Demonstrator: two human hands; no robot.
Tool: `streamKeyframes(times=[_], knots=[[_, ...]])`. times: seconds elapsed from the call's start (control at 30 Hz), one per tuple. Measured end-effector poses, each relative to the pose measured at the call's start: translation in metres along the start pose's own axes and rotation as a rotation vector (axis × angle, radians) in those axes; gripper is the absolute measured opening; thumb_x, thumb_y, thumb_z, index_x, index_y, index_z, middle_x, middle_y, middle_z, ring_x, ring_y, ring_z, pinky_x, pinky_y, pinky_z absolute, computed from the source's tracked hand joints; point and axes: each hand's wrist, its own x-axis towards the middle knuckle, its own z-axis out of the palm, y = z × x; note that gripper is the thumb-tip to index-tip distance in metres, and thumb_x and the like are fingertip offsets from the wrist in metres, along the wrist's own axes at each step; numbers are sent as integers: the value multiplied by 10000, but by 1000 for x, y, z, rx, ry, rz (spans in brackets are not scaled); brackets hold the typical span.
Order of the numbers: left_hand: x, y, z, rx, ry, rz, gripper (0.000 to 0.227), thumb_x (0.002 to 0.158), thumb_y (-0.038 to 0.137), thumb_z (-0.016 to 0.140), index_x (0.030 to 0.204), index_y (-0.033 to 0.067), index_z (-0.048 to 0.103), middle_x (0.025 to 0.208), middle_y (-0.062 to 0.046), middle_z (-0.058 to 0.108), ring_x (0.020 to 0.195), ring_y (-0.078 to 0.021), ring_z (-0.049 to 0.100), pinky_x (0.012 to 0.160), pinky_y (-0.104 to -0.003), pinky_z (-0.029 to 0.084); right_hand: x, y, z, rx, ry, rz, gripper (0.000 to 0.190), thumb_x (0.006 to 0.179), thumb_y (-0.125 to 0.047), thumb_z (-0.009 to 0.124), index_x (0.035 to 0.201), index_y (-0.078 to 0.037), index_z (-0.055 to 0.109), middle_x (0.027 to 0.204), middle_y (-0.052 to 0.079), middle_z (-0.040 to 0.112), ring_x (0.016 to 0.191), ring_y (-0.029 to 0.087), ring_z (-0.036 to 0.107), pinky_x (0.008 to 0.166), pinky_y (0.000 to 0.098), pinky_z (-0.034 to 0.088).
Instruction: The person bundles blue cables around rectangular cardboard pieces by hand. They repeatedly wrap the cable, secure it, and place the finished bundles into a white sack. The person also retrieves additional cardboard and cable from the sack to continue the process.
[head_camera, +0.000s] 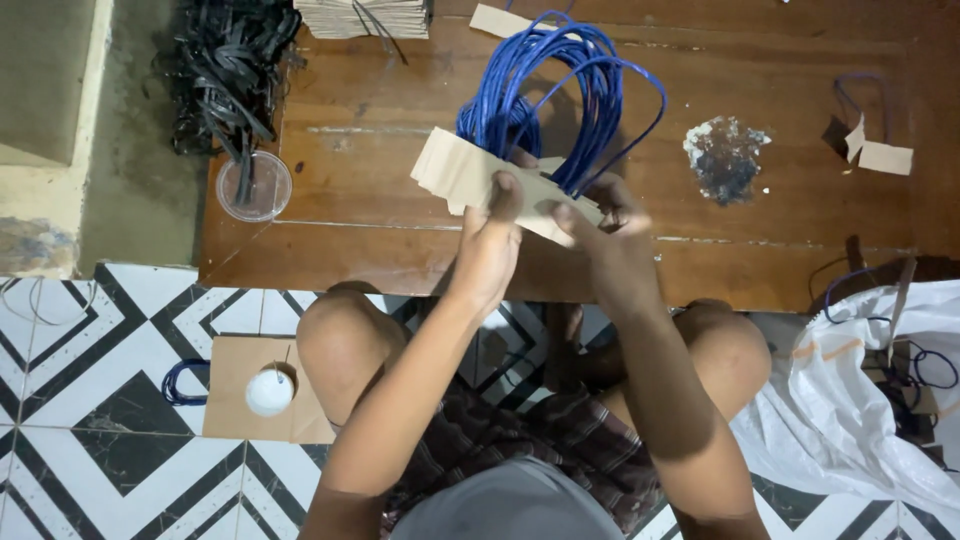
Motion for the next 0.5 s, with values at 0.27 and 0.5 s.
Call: streamKeyframes(times=[0.27,0.5], knots=[[58,80,-82,-102,113,198,309,974,464,635,993,155,622,950,-52,700,1018,-170,705,984,-349,575,33,12,-5,-348,-141,200,368,922,-287,773,1272,-214,685,1238,89,724,1207,282,676,1046,456,496],[77,110,-182,-30,398,-57,386,905,495,708,1114,174,667,1005,19,688,954,-119,722,934,-290,608,79,53,-2,-669,-142,-314,333,902,-272,851,1189,-157,728,1138,83,686,1106,349,665,960,464,529]])
